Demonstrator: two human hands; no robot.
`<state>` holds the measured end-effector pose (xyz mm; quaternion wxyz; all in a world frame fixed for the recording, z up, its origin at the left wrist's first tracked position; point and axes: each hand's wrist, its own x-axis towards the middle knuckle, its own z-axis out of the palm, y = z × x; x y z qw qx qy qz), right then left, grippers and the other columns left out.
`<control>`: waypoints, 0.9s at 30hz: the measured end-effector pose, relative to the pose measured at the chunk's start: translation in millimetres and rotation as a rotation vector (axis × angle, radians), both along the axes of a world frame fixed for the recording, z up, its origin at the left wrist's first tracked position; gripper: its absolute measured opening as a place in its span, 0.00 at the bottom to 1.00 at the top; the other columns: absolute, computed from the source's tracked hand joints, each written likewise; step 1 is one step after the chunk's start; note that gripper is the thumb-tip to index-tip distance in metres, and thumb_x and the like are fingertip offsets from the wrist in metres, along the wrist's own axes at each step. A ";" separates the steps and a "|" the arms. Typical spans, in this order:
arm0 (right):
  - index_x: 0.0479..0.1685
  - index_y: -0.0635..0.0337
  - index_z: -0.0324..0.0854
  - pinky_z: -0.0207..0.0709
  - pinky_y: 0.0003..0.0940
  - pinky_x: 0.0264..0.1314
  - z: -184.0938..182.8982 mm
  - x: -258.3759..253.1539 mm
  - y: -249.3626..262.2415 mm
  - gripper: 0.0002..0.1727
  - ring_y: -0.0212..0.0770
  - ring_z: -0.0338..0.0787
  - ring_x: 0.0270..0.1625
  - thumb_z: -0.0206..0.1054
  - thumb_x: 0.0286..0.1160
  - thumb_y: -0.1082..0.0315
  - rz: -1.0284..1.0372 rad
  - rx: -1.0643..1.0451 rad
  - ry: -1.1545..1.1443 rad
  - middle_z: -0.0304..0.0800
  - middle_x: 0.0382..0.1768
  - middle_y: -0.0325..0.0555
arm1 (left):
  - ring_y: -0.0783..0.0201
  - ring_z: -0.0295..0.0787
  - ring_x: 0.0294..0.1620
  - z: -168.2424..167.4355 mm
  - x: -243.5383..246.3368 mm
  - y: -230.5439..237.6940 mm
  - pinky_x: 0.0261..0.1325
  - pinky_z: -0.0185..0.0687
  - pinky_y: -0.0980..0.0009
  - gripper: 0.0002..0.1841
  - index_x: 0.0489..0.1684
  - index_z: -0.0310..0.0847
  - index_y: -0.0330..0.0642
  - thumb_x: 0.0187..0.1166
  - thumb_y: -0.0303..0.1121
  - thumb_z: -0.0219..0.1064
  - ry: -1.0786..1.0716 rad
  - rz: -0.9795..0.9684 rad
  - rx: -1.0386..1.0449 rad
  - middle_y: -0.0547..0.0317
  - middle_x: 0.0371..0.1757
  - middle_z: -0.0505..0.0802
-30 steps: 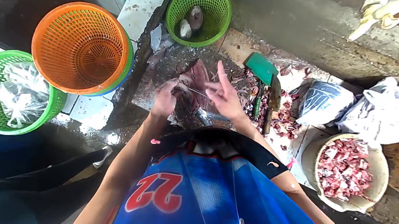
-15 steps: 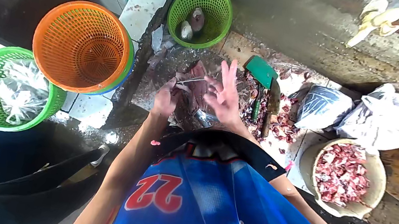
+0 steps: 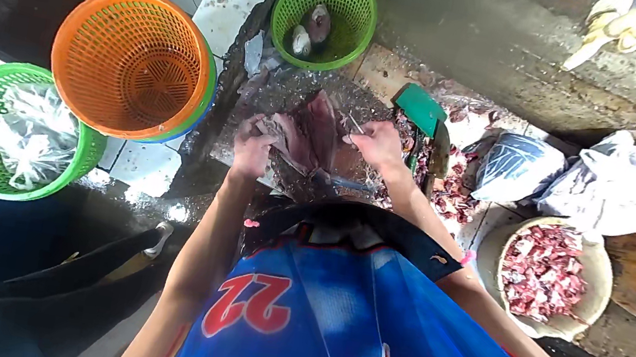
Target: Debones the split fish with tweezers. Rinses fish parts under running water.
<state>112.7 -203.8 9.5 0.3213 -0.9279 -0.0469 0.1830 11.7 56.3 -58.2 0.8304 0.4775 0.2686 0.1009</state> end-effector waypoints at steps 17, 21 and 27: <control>0.51 0.55 0.94 0.87 0.43 0.50 0.6 -33.6 23.7 0.18 0.34 0.92 0.39 0.80 0.65 0.57 0.518 0.385 0.187 0.95 0.37 0.40 | 0.55 0.91 0.53 -1.6 1.1 20.8 0.58 0.90 0.54 0.16 0.65 0.80 0.31 0.82 0.24 0.62 -0.064 -0.124 0.035 0.47 0.54 0.92; 0.48 0.53 0.95 0.86 0.46 0.49 -4.8 -30.5 33.5 0.15 0.35 0.91 0.38 0.79 0.65 0.56 0.540 0.351 0.207 0.95 0.35 0.40 | 0.55 0.91 0.55 -1.8 1.1 19.6 0.60 0.89 0.53 0.17 0.67 0.80 0.32 0.81 0.23 0.62 -0.077 -0.151 0.068 0.46 0.56 0.91; 0.50 0.55 0.94 0.87 0.44 0.49 -9.5 -31.1 36.5 0.17 0.34 0.92 0.39 0.80 0.65 0.57 0.503 0.378 0.244 0.96 0.37 0.41 | 0.55 0.91 0.55 -2.2 1.4 18.3 0.61 0.89 0.54 0.17 0.67 0.80 0.31 0.81 0.22 0.61 -0.092 -0.152 0.078 0.46 0.57 0.91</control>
